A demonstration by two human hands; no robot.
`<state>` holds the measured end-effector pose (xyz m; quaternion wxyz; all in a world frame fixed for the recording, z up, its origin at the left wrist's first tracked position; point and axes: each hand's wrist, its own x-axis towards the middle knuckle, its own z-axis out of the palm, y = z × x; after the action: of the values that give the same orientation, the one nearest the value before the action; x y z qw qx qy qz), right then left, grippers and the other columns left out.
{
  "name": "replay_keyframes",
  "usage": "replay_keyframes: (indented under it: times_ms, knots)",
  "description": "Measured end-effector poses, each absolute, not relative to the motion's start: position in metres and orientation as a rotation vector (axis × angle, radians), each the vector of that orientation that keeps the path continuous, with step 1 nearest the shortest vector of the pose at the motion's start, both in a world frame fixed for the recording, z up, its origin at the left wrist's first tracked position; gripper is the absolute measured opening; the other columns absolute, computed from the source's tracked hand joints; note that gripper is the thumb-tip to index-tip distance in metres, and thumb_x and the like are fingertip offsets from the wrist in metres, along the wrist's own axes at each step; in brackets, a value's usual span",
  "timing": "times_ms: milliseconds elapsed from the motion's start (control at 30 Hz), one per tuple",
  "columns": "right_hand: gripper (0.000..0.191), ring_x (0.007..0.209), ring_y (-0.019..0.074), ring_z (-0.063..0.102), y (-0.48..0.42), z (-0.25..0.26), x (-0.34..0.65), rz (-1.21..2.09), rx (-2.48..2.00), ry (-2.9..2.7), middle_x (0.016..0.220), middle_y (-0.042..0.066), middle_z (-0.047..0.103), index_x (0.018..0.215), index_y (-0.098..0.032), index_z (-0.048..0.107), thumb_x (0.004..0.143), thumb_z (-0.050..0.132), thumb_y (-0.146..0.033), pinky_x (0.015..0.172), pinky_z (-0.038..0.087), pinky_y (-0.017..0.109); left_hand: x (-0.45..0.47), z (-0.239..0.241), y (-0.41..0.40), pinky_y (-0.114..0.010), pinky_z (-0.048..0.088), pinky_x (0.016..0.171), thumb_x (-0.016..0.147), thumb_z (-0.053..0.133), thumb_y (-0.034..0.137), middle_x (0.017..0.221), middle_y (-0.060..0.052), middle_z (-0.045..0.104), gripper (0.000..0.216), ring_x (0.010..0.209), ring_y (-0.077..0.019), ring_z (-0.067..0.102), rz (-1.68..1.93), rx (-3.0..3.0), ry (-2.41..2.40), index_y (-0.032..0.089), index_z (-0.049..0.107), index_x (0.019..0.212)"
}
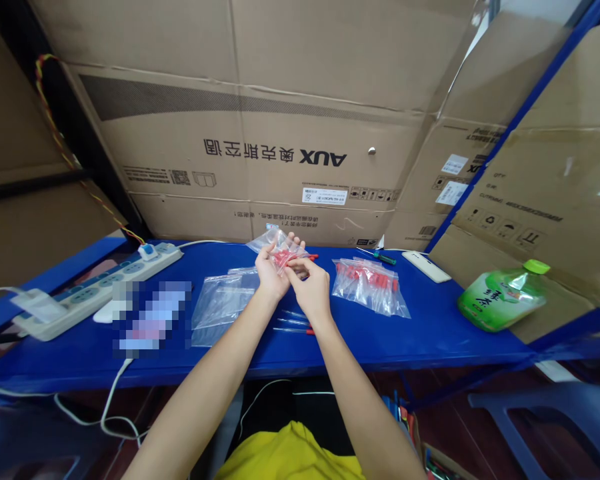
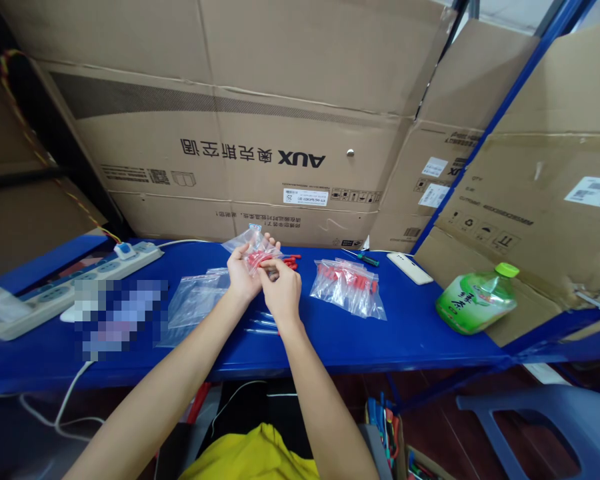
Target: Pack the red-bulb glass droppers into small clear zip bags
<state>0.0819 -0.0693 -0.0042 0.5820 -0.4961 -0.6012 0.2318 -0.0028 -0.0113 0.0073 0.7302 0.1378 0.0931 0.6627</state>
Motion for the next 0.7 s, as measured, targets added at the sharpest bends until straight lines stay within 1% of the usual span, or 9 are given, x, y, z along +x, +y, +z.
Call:
replay_keyframes:
  times_ms: [200, 300, 400, 567, 633, 700]
  knots:
    - [0.012, 0.076, 0.0203, 0.073, -0.068, -0.004, 0.082, 0.542, -1.197, -1.381, 0.09, 0.002, 0.081, 0.089, -0.024, 0.078, 0.086, 0.071, -0.033, 0.08, 0.058, 0.032, -0.001, 0.005, -0.011, -0.05, 0.05, 0.113, 0.085, 0.054, 0.022, 0.109, -0.011, 0.077, 0.037, 0.108, -0.0266, 0.074, 1.457, 0.296, 0.208, 0.017, 0.067, 0.118]
    - [0.012, 0.08, 0.0206, 0.073, -0.069, -0.003, 0.081, 0.493, -1.189, -1.418, 0.093, 0.002, 0.082, 0.091, -0.024, 0.079, 0.087, 0.07, -0.031, 0.082, 0.056, 0.031, -0.001, 0.005, -0.01, -0.048, 0.051, 0.112, 0.084, 0.055, 0.023, 0.107, -0.011, 0.077, 0.037, 0.107, -0.026, 0.074, 1.432, 0.29, 0.208, 0.016, 0.067, 0.118]
    - [0.011, 0.084, 0.0217, 0.074, -0.069, -0.005, 0.08, 0.423, -1.207, -1.449, 0.097, 0.002, 0.082, 0.091, -0.026, 0.08, 0.088, 0.07, -0.029, 0.084, 0.055, 0.032, 0.0, 0.005, -0.01, -0.048, 0.051, 0.111, 0.083, 0.055, 0.023, 0.107, -0.012, 0.077, 0.042, 0.108, -0.0265, 0.074, 1.42, 0.293, 0.218, 0.015, 0.067, 0.122]
    - [0.01, 0.084, 0.0219, 0.074, -0.065, -0.005, 0.081, 0.398, -1.219, -1.454, 0.092, 0.002, 0.081, 0.092, -0.025, 0.079, 0.088, 0.07, -0.028, 0.082, 0.055, 0.032, 0.0, 0.005, -0.011, -0.045, 0.051, 0.111, 0.082, 0.053, 0.021, 0.107, -0.013, 0.077, 0.046, 0.11, -0.0264, 0.073, 1.399, 0.318, 0.235, 0.013, 0.066, 0.125]
    - [0.012, 0.084, 0.021, 0.073, -0.065, -0.002, 0.088, 0.428, -1.153, -1.507, 0.094, 0.002, 0.081, 0.094, -0.025, 0.079, 0.09, 0.068, -0.027, 0.082, 0.055, 0.031, -0.001, 0.005, -0.01, -0.045, 0.051, 0.111, 0.081, 0.052, 0.021, 0.108, -0.013, 0.076, 0.046, 0.11, -0.0264, 0.073, 1.407, 0.32, 0.233, 0.013, 0.066, 0.125]
    - [0.016, 0.085, 0.0201, 0.072, -0.07, 0.001, 0.102, 0.461, -1.068, -1.589, 0.102, 0.002, 0.081, 0.097, -0.025, 0.08, 0.093, 0.064, -0.028, 0.081, 0.054, 0.031, -0.002, 0.005, -0.009, -0.045, 0.051, 0.111, 0.081, 0.052, 0.019, 0.11, -0.013, 0.076, 0.048, 0.11, -0.0257, 0.073, 1.443, 0.307, 0.215, 0.014, 0.066, 0.126]
